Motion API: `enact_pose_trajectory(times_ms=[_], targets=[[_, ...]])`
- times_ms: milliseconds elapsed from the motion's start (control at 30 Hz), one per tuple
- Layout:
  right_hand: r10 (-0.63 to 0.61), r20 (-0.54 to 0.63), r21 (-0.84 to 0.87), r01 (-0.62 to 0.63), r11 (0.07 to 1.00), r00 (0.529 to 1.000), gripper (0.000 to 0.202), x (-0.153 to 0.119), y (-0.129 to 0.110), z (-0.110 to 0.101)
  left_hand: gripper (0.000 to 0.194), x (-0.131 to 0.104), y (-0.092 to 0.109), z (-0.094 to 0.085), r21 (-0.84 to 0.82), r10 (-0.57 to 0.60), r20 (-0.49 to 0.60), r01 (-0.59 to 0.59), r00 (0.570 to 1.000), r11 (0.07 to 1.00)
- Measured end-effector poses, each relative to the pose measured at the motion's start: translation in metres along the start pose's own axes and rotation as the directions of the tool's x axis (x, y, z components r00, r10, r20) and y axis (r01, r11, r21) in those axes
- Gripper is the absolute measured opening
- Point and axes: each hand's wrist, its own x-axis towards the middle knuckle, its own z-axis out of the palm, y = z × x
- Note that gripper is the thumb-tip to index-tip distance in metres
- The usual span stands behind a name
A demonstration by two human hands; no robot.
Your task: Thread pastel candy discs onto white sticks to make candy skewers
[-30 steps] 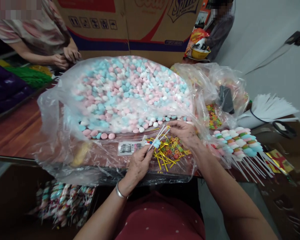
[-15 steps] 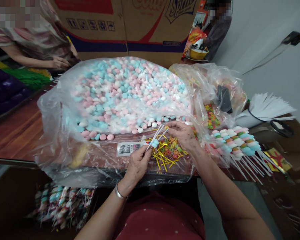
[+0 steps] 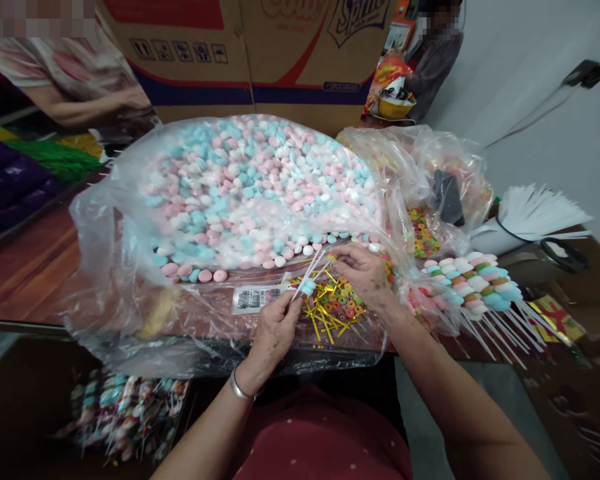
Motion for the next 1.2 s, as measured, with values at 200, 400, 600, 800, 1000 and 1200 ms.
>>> enact_pose_trajectory(times_ms=[200,400,600,800,1000,1200], targets=[[-0.072,-0.025,-0.086,0.069,0.994,0.997,0.018,-0.015,-0.006,0.011,0.027,0.000,0.002,0.000,-0.016,0.008,0.005,-0.008,1.000,1.000],[0.180,0.131,0.129,-0.197,0.972,0.975,0.021,-0.032,-0.004,0.025,0.026,-0.001,0.000,0.000,-0.044,0.014,0.007,-0.014,1.000,0.999],[0.119,0.170,-0.089,-0.105,0.990,0.978,0.025,0.006,-0.013,0.004,0.030,-0.002,-0.007,-0.002,-0.083,-0.014,-0.019,0.013,1.000,0.996],[0.115,0.201,-0.766,0.083,0.638,0.973,0.030,0.060,-0.016,0.013,0.031,-0.002,-0.014,-0.001,-0.177,-0.059,-0.032,0.052,0.998,0.983],[0.170,0.382,-0.866,0.288,0.409,0.908,0.031,0.061,-0.011,0.021,0.028,-0.003,-0.012,-0.002,-0.232,-0.100,-0.033,0.090,0.994,0.969],[0.186,0.281,-0.863,0.164,0.477,0.941,0.024,0.052,-0.001,-0.007,0.027,-0.002,-0.010,-0.002,-0.266,-0.113,-0.031,0.100,0.993,0.959]])
